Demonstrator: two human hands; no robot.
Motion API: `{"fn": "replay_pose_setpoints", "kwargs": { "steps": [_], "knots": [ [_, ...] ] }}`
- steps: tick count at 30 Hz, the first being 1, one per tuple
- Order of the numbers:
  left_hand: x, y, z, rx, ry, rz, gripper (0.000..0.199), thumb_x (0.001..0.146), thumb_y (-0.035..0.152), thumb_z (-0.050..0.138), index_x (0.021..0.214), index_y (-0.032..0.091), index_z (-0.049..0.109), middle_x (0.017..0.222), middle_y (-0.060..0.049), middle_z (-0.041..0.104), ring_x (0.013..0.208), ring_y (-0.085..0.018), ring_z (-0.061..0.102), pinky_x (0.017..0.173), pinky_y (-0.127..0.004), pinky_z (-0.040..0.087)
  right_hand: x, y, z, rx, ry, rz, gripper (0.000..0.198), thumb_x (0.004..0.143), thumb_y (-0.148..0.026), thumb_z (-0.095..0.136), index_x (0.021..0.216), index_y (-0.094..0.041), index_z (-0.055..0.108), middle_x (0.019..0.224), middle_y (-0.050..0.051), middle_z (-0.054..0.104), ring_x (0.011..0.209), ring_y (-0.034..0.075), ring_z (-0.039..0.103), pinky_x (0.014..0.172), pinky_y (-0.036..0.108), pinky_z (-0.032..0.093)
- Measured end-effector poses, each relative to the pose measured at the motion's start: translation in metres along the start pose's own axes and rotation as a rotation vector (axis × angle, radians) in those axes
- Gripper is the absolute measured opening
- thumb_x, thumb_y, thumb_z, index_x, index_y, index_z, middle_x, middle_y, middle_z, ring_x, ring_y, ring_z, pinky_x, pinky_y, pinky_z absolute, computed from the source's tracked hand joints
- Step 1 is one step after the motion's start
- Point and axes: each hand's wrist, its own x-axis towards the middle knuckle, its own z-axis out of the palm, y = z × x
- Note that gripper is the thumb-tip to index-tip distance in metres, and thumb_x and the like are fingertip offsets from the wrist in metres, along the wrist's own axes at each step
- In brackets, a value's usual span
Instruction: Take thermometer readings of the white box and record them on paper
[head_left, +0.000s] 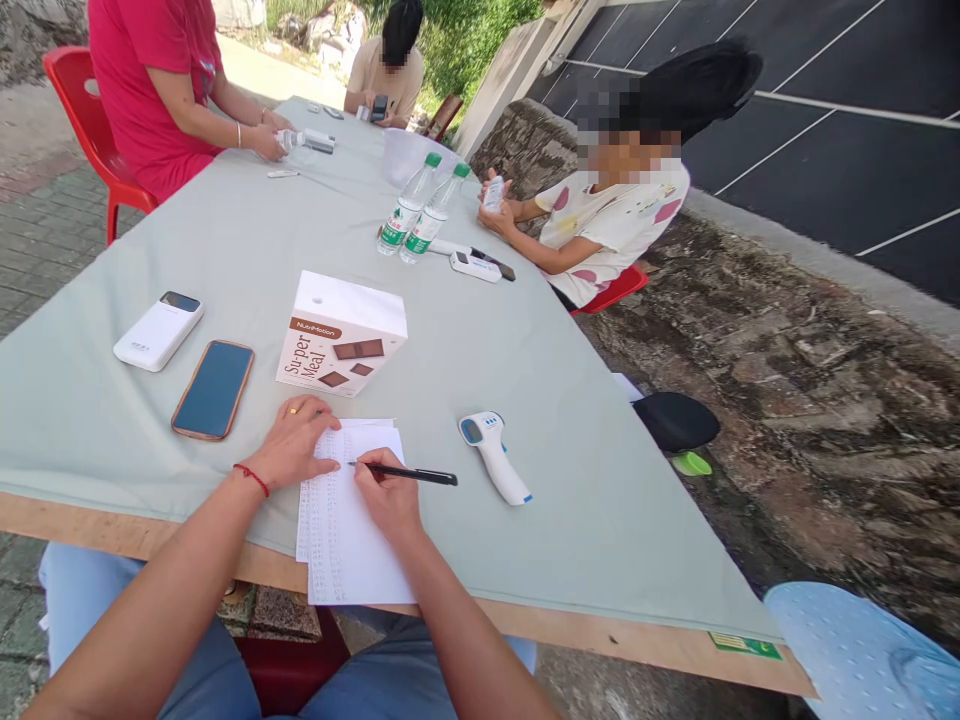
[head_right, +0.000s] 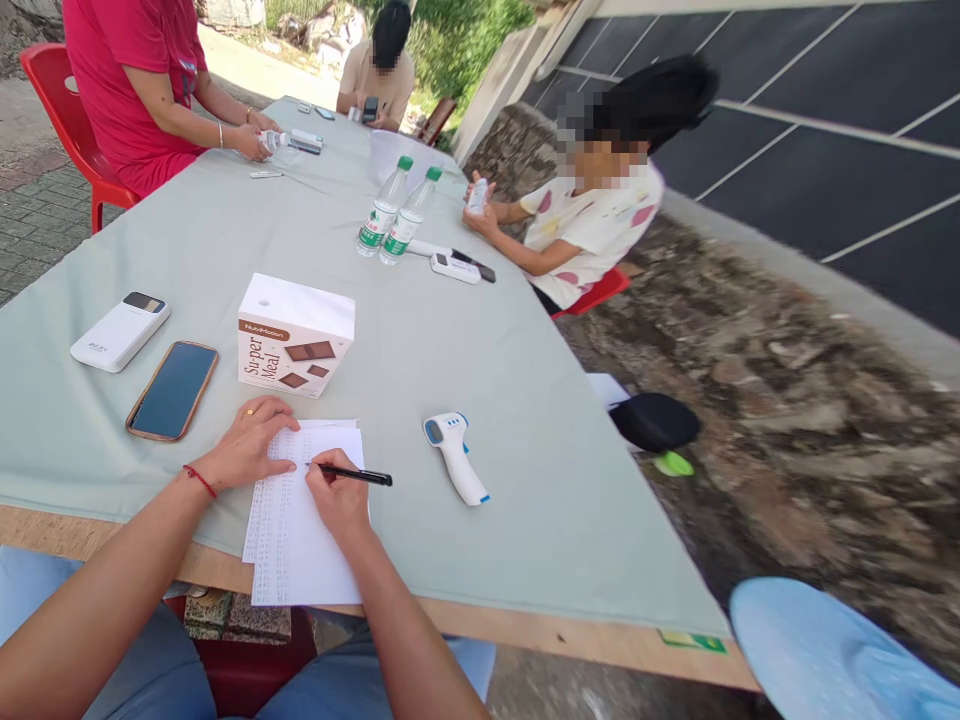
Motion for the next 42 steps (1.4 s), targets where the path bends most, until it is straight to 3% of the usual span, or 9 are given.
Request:
{"fn": "replay_pose_setpoints", "kwargs": {
  "steps": [42],
  "knots": [
    [-0.0007, 0.0019, -0.0023, 0.037, -0.027, 0.004, 0.047, 0.063, 0.027, 0.082, 0.104, 0.021, 0.06, 0.117, -0.009, 0.055, 0.122, -0.03, 0.045, 0.108, -0.051, 0.032, 0.0, 0.007, 0.0004, 0.019, 0.026, 0.002, 0.008, 0.064, -0.03, 0.054, 0.062, -0.022, 0.056, 0.057, -0.003, 0.054, 0.056, 0.014, 0.049, 0.057, 0.029, 0.042]
  ]
}}
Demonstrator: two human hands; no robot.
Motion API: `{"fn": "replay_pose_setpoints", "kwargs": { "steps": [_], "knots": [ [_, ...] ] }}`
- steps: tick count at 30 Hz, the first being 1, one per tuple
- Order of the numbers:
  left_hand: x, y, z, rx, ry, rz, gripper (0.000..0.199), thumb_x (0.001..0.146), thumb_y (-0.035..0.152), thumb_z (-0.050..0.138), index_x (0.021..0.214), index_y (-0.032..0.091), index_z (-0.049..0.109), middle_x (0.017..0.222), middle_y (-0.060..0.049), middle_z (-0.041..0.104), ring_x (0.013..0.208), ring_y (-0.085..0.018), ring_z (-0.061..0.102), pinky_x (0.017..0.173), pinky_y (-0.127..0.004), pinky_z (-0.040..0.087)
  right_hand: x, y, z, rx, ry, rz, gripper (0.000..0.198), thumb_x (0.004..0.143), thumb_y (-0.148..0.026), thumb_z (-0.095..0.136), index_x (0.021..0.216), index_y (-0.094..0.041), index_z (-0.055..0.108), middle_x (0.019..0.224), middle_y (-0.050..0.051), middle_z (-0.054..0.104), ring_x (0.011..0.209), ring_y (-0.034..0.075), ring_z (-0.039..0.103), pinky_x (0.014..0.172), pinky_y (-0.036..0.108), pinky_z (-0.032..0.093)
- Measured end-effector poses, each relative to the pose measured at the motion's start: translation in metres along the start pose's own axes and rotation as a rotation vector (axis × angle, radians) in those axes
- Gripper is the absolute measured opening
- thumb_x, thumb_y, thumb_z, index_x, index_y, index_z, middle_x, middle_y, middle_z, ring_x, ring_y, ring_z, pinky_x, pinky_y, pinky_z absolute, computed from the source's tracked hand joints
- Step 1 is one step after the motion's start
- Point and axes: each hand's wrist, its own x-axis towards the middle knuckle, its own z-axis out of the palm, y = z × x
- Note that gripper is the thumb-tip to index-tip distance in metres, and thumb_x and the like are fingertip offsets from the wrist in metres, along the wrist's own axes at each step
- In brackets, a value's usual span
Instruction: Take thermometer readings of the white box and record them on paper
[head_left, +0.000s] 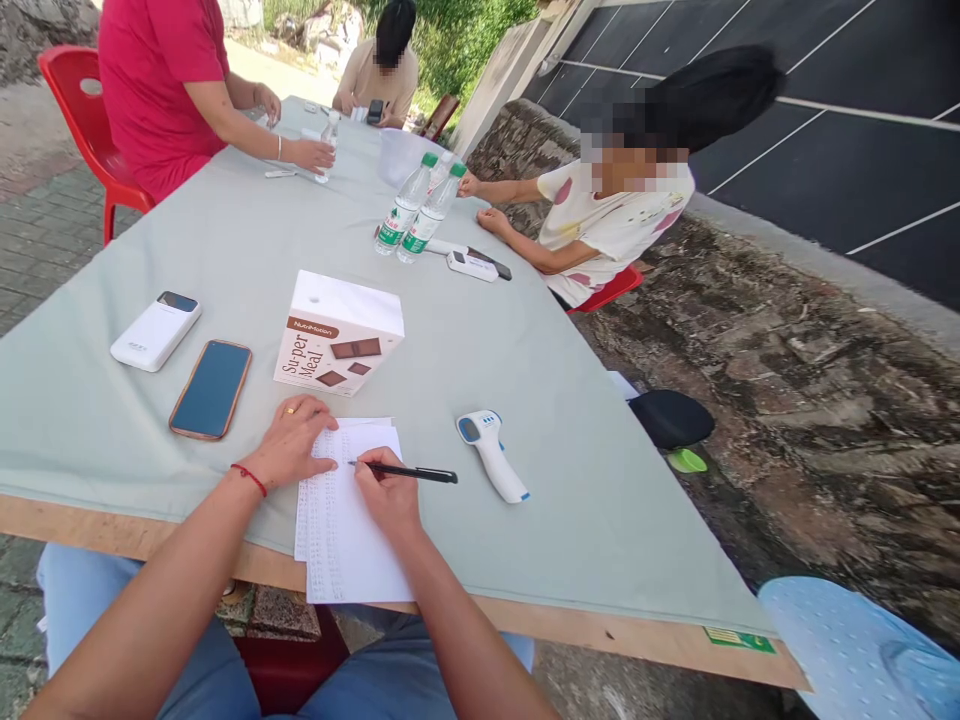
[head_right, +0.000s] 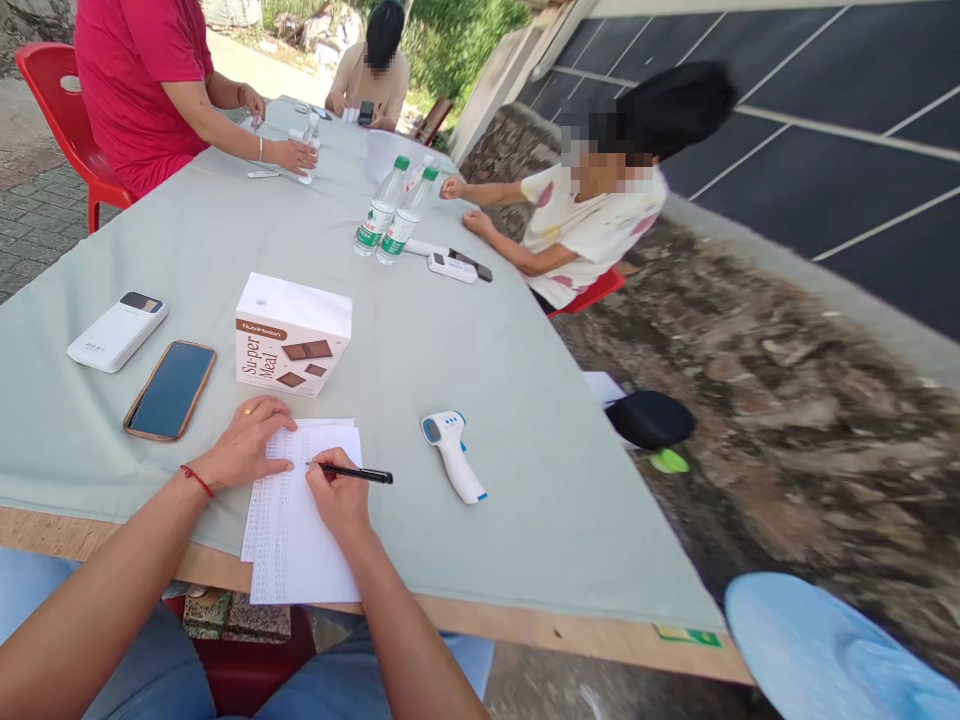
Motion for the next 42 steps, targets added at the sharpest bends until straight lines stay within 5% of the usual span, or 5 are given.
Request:
{"fn": "replay_pose_setpoints", "kwargs": {
  "steps": [20, 25, 29, 37, 42],
  "knots": [
    [0.002, 0.004, -0.003, -0.111, 0.062, -0.009, 0.037, 0.062, 0.024, 0.078, 0.094, 0.021, 0.061, 0.108, -0.007, 0.059, 0.114, -0.03, 0.049, 0.104, -0.05, 0.035, -0.001, 0.0, 0.0, -0.002, 0.015, 0.027, 0.008, 0.063, -0.029, 0.054, 0.061, -0.022, 0.056, 0.058, -0.003, 0.055, 0.057, 0.015, 0.05, 0.058, 0.029, 0.042],
    [0.003, 0.002, -0.012, -0.275, 0.53, -0.35, 0.011, 0.076, 0.021, 0.056, 0.074, 0.022, 0.045, 0.078, 0.0, 0.052, 0.077, -0.018, 0.053, 0.074, -0.035, 0.047, 0.003, 0.005, -0.009, -0.054, 0.165, -0.144, 0.013, 0.076, -0.032, 0.052, 0.074, -0.022, 0.059, 0.069, 0.0, 0.059, 0.065, 0.017, 0.053, 0.063, 0.031, 0.044],
    [0.008, -0.016, -0.015, -0.358, 0.853, -0.493, 0.025, 0.075, 0.028, 0.062, 0.094, 0.023, 0.046, 0.102, -0.004, 0.052, 0.1, -0.02, 0.054, 0.088, -0.037, 0.047, 0.014, 0.02, -0.026, -0.273, 0.196, -0.398, 0.023, 0.085, -0.029, 0.045, 0.097, -0.023, 0.064, 0.093, 0.005, 0.064, 0.092, 0.022, 0.056, 0.084, 0.039, 0.044],
    [0.018, -0.034, -0.012, -0.62, 0.586, -0.318, 0.085, 0.076, 0.04, 0.069, 0.144, 0.023, 0.021, 0.147, -0.016, 0.034, 0.14, -0.031, 0.031, 0.114, -0.047, 0.029, 0.026, 0.041, -0.028, -0.562, 0.089, -0.426, 0.05, 0.084, -0.01, 0.03, 0.12, -0.026, 0.061, 0.11, 0.009, 0.064, 0.101, 0.024, 0.054, 0.089, 0.043, 0.04],
    [0.018, -0.034, -0.013, -0.463, 0.591, -0.421, 0.103, 0.065, 0.05, 0.077, 0.146, 0.022, 0.02, 0.132, -0.015, 0.046, 0.118, -0.031, 0.053, 0.103, -0.051, 0.038, 0.042, 0.038, -0.068, -0.707, 0.464, -0.199, 0.045, 0.087, -0.031, 0.043, 0.129, -0.02, 0.053, 0.134, 0.019, 0.049, 0.125, 0.034, 0.044, 0.097, 0.05, 0.033]
  ]
}}
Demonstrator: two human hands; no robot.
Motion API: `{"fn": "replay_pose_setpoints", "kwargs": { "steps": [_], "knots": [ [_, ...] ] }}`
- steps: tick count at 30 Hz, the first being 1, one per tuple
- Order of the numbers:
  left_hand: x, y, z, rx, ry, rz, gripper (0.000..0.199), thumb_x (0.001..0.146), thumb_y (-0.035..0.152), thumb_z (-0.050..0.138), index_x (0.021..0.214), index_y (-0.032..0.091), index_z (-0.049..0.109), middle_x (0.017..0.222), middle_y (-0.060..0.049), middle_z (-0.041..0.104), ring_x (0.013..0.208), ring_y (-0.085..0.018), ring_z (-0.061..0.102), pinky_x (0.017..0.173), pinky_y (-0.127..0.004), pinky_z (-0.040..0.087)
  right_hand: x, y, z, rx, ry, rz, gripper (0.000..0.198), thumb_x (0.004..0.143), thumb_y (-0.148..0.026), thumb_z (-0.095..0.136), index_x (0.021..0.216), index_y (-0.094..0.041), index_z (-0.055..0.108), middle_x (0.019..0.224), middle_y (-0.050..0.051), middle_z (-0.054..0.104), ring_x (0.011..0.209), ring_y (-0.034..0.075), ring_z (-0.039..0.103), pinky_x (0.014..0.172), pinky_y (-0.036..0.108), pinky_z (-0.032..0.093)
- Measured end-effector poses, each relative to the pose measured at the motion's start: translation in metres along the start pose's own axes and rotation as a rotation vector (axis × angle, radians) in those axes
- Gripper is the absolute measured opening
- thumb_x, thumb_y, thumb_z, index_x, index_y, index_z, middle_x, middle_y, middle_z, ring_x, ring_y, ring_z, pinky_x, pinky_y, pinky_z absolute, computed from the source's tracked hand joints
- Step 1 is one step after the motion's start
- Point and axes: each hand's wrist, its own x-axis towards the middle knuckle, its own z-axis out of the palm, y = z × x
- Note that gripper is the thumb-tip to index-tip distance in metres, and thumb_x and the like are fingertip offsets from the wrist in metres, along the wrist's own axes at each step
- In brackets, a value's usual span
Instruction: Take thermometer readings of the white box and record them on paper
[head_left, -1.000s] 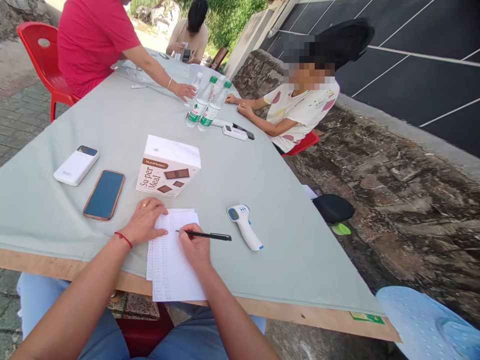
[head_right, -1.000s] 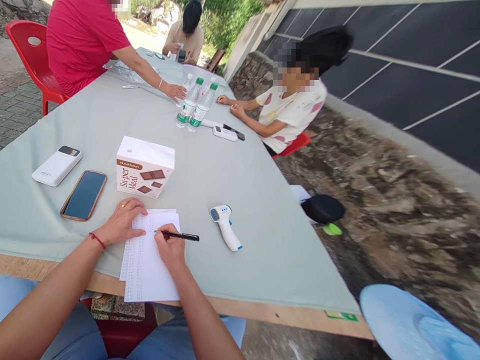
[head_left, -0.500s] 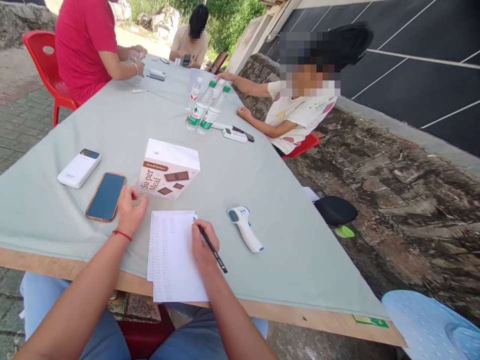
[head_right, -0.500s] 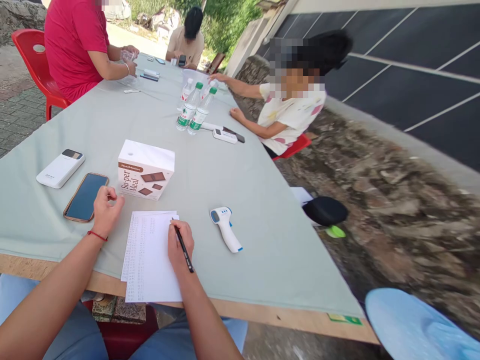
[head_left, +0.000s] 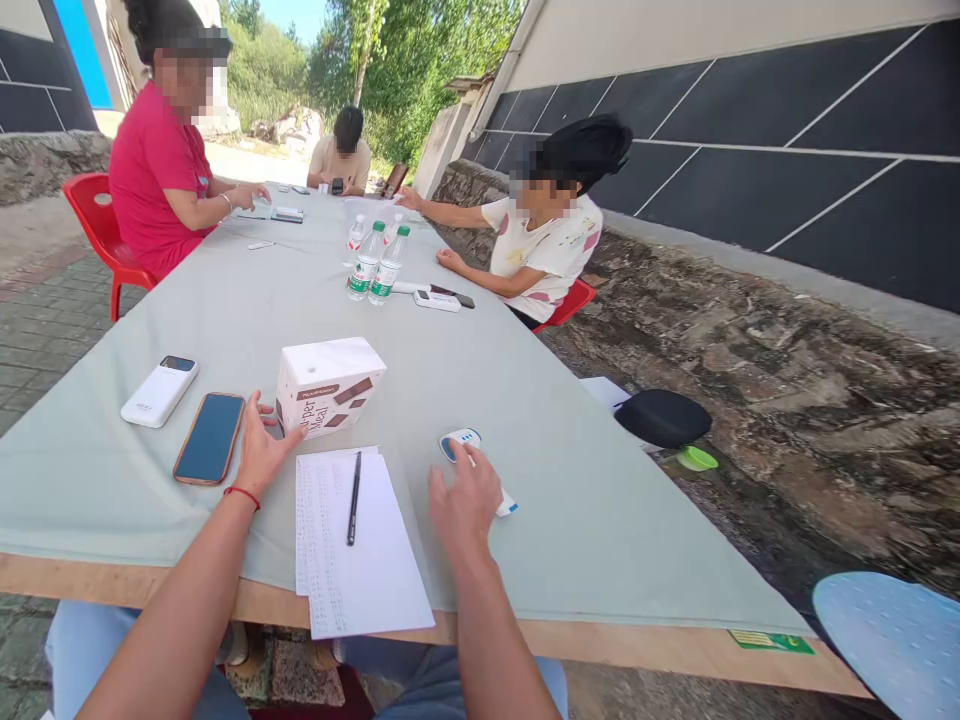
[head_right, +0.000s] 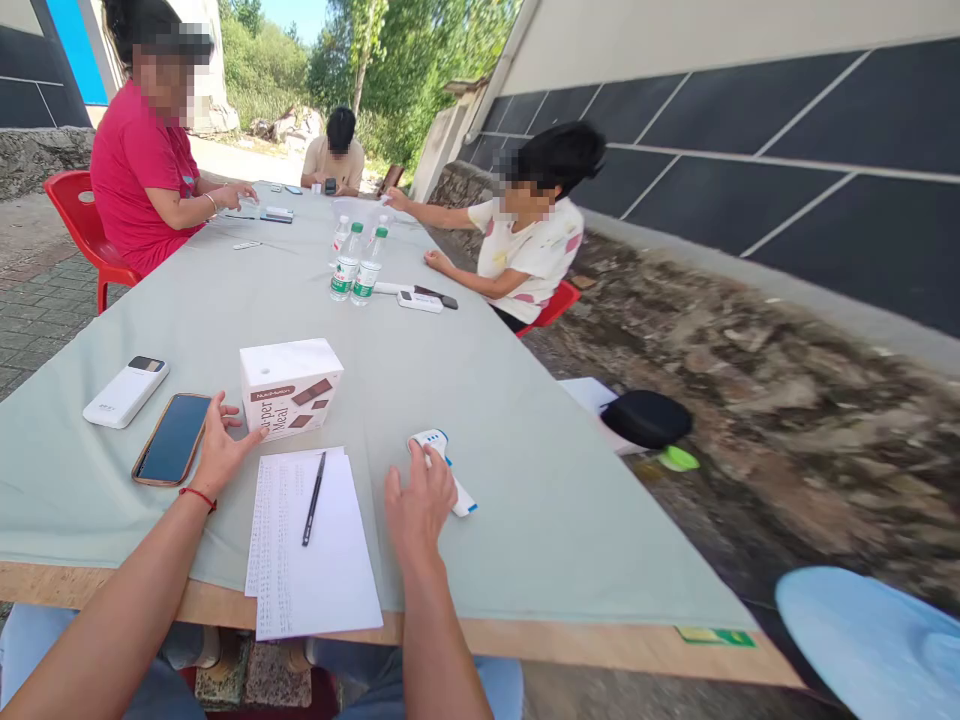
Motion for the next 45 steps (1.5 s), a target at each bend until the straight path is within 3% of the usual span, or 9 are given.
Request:
{"fn": "replay_pose_setpoints", "kwargs": {
  "steps": [3, 7, 9, 13, 16, 19, 22, 28, 45],
  "knots": [
    [0.0, 0.001, 0.002, 0.132, -0.037, 0.039, 0.108, 0.062, 0.048, 0.08, 0.147, 0.021, 0.018, 0.141, -0.019, 0.04, 0.13, -0.038, 0.041, 0.106, -0.055, 0.032, 0.018, 0.024, -0.017, -0.216, -0.18, 0.198, 0.061, 0.08, -0.044, 0.057, 0.133, -0.015, 0.048, 0.132, 0.025, 0.05, 0.122, 0.04, 0.046, 0.095, 0.054, 0.033],
    [-0.002, 0.005, 0.003, 0.154, -0.146, 0.075, 0.091, 0.07, 0.043, 0.075, 0.145, 0.022, 0.028, 0.131, -0.016, 0.052, 0.124, -0.036, 0.046, 0.102, -0.054, 0.035, 0.029, 0.036, -0.027, -0.206, -0.385, 0.312, 0.05, 0.078, -0.042, 0.054, 0.121, -0.015, 0.059, 0.105, 0.02, 0.063, 0.098, 0.036, 0.059, 0.082, 0.048, 0.043],
    [-0.003, 0.007, 0.002, 0.049, -0.143, 0.061, 0.082, 0.069, 0.043, 0.075, 0.139, 0.022, 0.038, 0.126, -0.013, 0.056, 0.118, -0.033, 0.051, 0.098, -0.049, 0.04, 0.027, 0.028, -0.026, -0.016, -0.371, 0.37, 0.046, 0.074, -0.041, 0.056, 0.113, -0.016, 0.062, 0.096, 0.015, 0.065, 0.089, 0.033, 0.061, 0.075, 0.043, 0.045],
    [-0.006, 0.01, -0.003, -0.301, -0.138, -0.058, 0.067, 0.073, 0.051, 0.071, 0.126, 0.017, 0.048, 0.122, -0.013, 0.06, 0.111, -0.028, 0.059, 0.094, -0.041, 0.046, 0.008, -0.019, -0.03, 0.598, -0.166, 0.344, 0.041, 0.07, -0.046, 0.059, 0.101, -0.02, 0.061, 0.09, 0.007, 0.065, 0.081, 0.024, 0.059, 0.068, 0.035, 0.045],
    [-0.007, 0.012, -0.008, -0.405, -0.188, -0.09, 0.065, 0.072, 0.054, 0.071, 0.121, 0.016, 0.052, 0.122, -0.012, 0.062, 0.111, -0.029, 0.06, 0.095, -0.041, 0.046, -0.008, -0.068, -0.038, 1.007, -0.286, 0.245, 0.03, 0.07, -0.044, 0.064, 0.087, -0.019, 0.06, 0.071, 0.001, 0.059, 0.066, 0.017, 0.053, 0.06, 0.03, 0.042],
    [-0.007, 0.013, -0.011, -0.397, -0.243, -0.076, 0.065, 0.072, 0.054, 0.071, 0.12, 0.016, 0.053, 0.122, -0.012, 0.063, 0.113, -0.03, 0.059, 0.096, -0.041, 0.045, -0.016, -0.11, -0.042, 1.211, -0.359, 0.276, 0.026, 0.071, -0.043, 0.064, 0.08, -0.019, 0.059, 0.061, -0.002, 0.053, 0.056, 0.014, 0.046, 0.054, 0.028, 0.038],
    [-0.008, 0.013, -0.011, -0.403, -0.276, -0.061, 0.066, 0.072, 0.054, 0.071, 0.122, 0.016, 0.051, 0.123, -0.012, 0.063, 0.115, -0.03, 0.058, 0.097, -0.042, 0.045, -0.016, -0.133, -0.035, 1.262, -0.414, 0.336, 0.028, 0.075, -0.047, 0.063, 0.075, -0.02, 0.057, 0.058, -0.003, 0.05, 0.053, 0.012, 0.043, 0.05, 0.027, 0.036],
    [-0.009, 0.016, -0.011, -0.426, -0.311, -0.042, 0.062, 0.075, 0.051, 0.07, 0.122, 0.016, 0.05, 0.124, -0.012, 0.062, 0.114, -0.029, 0.058, 0.097, -0.042, 0.045, -0.014, -0.141, -0.017, 1.252, -0.46, 0.42, 0.034, 0.076, -0.054, 0.064, 0.073, -0.021, 0.053, 0.057, -0.004, 0.049, 0.051, 0.011, 0.04, 0.047, 0.026, 0.032],
    [-0.006, 0.015, -0.011, -0.439, -0.309, -0.068, 0.066, 0.072, 0.052, 0.073, 0.122, 0.016, 0.051, 0.122, -0.013, 0.063, 0.113, -0.031, 0.058, 0.096, -0.043, 0.045, -0.016, -0.148, -0.024, 1.252, -0.497, 0.457, 0.037, 0.074, -0.056, 0.066, 0.077, -0.021, 0.055, 0.06, -0.004, 0.05, 0.054, 0.011, 0.04, 0.052, 0.026, 0.031]
  ]
}}
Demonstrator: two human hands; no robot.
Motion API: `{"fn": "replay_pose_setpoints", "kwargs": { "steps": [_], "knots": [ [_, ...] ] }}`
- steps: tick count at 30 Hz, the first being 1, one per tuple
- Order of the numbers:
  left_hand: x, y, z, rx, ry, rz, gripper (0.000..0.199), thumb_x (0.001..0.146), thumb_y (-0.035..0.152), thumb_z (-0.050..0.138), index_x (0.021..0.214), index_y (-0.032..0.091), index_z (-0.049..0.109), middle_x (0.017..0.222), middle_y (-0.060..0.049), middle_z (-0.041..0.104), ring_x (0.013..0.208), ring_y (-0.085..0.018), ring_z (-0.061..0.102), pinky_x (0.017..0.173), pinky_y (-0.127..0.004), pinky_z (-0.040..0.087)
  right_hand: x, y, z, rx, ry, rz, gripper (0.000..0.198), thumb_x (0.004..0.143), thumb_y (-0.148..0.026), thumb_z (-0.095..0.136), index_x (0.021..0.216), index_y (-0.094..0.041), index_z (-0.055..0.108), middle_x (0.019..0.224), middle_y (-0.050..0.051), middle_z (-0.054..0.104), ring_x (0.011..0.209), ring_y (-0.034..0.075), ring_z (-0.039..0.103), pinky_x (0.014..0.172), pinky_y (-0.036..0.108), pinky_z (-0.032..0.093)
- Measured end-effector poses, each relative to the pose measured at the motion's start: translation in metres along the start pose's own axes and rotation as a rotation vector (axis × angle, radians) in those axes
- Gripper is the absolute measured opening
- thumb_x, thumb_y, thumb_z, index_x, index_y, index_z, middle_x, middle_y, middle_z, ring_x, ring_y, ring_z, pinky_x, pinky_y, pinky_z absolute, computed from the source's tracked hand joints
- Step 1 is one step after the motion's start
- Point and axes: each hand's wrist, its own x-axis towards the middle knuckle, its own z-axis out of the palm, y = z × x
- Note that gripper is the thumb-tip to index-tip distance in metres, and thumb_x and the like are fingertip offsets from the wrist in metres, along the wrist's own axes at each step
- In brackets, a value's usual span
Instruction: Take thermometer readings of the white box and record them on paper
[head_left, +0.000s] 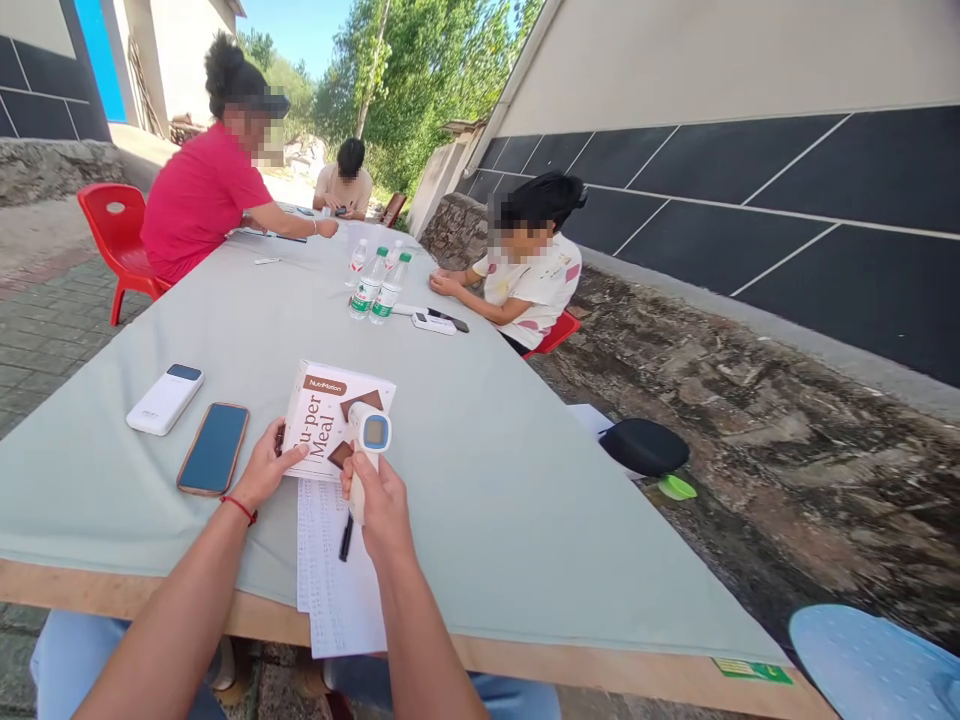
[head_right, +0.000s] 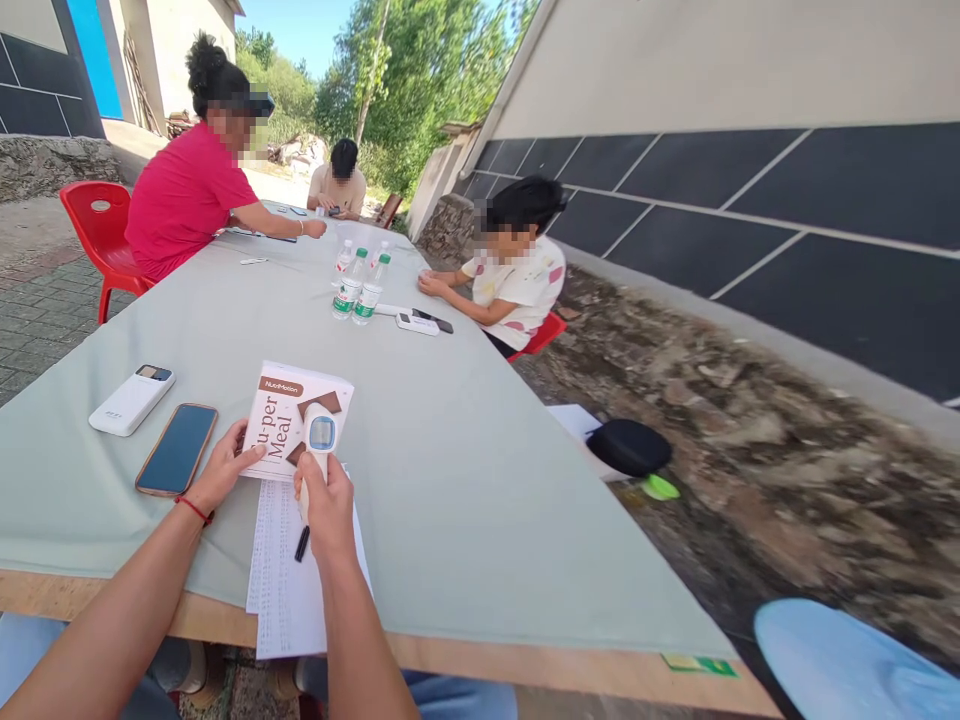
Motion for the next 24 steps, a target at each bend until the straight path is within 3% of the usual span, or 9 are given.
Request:
{"fn": "replay_pose_setpoints", "kwargs": {
  "steps": [8, 16, 20, 24],
  "knots": [
    [0.002, -0.004, 0.0, 0.021, 0.019, 0.017, 0.065, 0.073, 0.052, 0.072, 0.123, 0.016, 0.05, 0.125, -0.013, 0.062, 0.115, -0.03, 0.057, 0.098, -0.043, 0.044, -0.018, -0.027, 0.007, -0.129, 0.004, -0.079, 0.032, 0.075, -0.048, 0.063, 0.066, -0.021, 0.05, 0.058, -0.004, 0.047, 0.055, 0.011, 0.04, 0.053, 0.025, 0.033],
    [0.003, -0.002, -0.001, 0.044, 0.023, -0.001, 0.066, 0.075, 0.054, 0.071, 0.123, 0.014, 0.051, 0.123, -0.015, 0.062, 0.114, -0.031, 0.057, 0.097, -0.044, 0.044, -0.039, -0.063, 0.019, -0.098, 0.01, -0.193, 0.029, 0.076, -0.046, 0.066, 0.086, -0.019, 0.061, 0.066, -0.003, 0.054, 0.063, 0.014, 0.047, 0.057, 0.026, 0.04],
    [0.003, -0.001, -0.001, 0.037, 0.018, 0.007, 0.064, 0.075, 0.053, 0.071, 0.123, 0.015, 0.051, 0.124, -0.014, 0.062, 0.113, -0.03, 0.058, 0.097, -0.044, 0.044, -0.041, -0.064, 0.02, -0.029, -0.009, -0.202, 0.034, 0.078, -0.046, 0.067, 0.098, -0.019, 0.063, 0.069, -0.002, 0.056, 0.063, 0.014, 0.048, 0.058, 0.026, 0.041],
    [0.003, -0.004, -0.002, 0.028, 0.022, 0.012, 0.063, 0.073, 0.053, 0.073, 0.121, 0.016, 0.052, 0.121, -0.013, 0.063, 0.112, -0.03, 0.058, 0.096, -0.044, 0.045, -0.039, -0.058, 0.018, -0.06, 0.036, -0.167, 0.032, 0.08, -0.047, 0.065, 0.097, -0.02, 0.064, 0.064, -0.004, 0.053, 0.062, 0.013, 0.046, 0.057, 0.026, 0.039]
  ]
}}
